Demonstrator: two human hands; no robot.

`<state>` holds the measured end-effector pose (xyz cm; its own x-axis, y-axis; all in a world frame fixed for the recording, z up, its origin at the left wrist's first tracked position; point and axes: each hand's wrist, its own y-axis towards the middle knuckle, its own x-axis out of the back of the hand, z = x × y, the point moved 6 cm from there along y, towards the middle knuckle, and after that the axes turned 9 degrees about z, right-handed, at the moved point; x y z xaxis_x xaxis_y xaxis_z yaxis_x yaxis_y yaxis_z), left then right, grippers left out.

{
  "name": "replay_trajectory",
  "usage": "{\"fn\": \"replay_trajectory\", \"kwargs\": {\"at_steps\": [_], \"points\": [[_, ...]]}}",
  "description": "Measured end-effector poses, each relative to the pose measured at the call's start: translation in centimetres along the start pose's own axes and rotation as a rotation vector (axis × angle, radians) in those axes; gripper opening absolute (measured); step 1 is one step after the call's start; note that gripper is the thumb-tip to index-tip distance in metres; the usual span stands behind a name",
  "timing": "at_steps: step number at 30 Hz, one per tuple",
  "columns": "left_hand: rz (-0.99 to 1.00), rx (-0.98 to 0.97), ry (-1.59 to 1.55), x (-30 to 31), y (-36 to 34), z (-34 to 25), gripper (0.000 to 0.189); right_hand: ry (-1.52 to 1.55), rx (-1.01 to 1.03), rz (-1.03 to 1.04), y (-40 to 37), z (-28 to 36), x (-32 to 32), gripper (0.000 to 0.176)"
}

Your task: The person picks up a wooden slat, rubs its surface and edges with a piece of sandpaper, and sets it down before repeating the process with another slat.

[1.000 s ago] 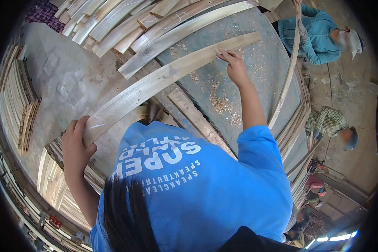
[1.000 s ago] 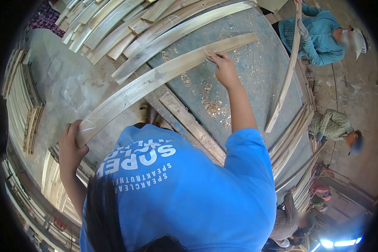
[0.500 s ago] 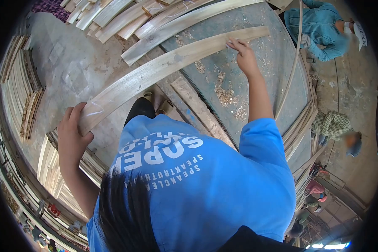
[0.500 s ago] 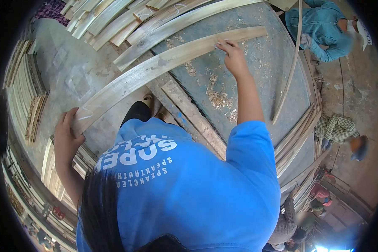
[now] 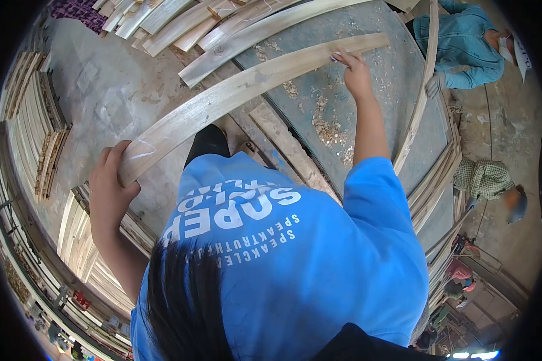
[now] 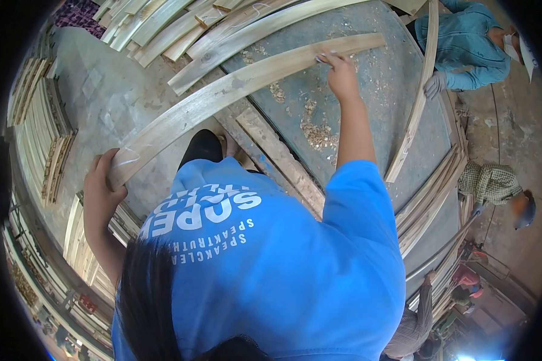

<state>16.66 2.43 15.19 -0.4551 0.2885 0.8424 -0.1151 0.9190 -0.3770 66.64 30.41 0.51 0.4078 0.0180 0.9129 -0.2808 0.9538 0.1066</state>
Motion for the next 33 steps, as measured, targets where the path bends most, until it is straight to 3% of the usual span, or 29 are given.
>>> {"fn": "replay_trajectory", "kwargs": {"at_steps": [2, 5, 9, 12, 15, 17, 20, 23, 27, 29, 33], "points": [[-0.015, -0.003, 0.008, 0.3, 0.0, -0.1, 0.073, 0.057, 0.137, 0.002, -0.7, 2.5, 0.0, 0.061], [-0.007, -0.017, 0.001, 0.4, -0.1, -0.1, 0.073, 0.035, 0.071, -0.043, 0.2, -0.8, -0.1, 0.062], [-0.069, -0.131, 0.065, 0.3, 0.2, 0.4, 0.074, -0.041, 0.04, -0.028, -0.3, 1.0, 0.1, 0.068], [-0.066, -0.122, 0.079, 0.3, 0.2, 0.4, 0.075, 0.006, 0.102, 0.009, -0.3, 2.0, -0.1, 0.067], [-0.073, -0.089, 0.028, 0.4, 0.2, -0.1, 0.079, 0.061, -0.01, -0.046, 0.0, -0.2, -0.3, 0.066], [-0.049, 0.03, -0.041, 0.5, 0.4, 0.3, 0.081, -0.006, 0.066, -0.039, -0.1, 1.0, -0.7, 0.065], [-0.093, -0.029, -0.005, 0.4, 0.5, 0.6, 0.091, -0.041, 0.127, -0.057, -0.5, 1.4, -0.6, 0.064], [-0.058, 0.007, -0.001, 0.2, 0.7, 0.7, 0.09, -0.026, -0.007, -0.059, -0.3, 0.5, -0.3, 0.063], [-0.07, -0.001, -0.019, 0.4, 1.0, 0.5, 0.089, -0.034, 0.134, -0.015, -0.8, 3.6, -0.2, 0.064], [-0.044, 0.051, -0.019, 0.2, 1.1, 0.4, 0.086, 0.006, 0.039, -0.024, -0.6, 0.8, -0.7, 0.064], [-0.053, 0.052, -0.028, 0.6, 1.1, 0.4, 0.086, -0.012, 0.043, -0.067, -0.6, 0.8, -0.3, 0.065]]}}
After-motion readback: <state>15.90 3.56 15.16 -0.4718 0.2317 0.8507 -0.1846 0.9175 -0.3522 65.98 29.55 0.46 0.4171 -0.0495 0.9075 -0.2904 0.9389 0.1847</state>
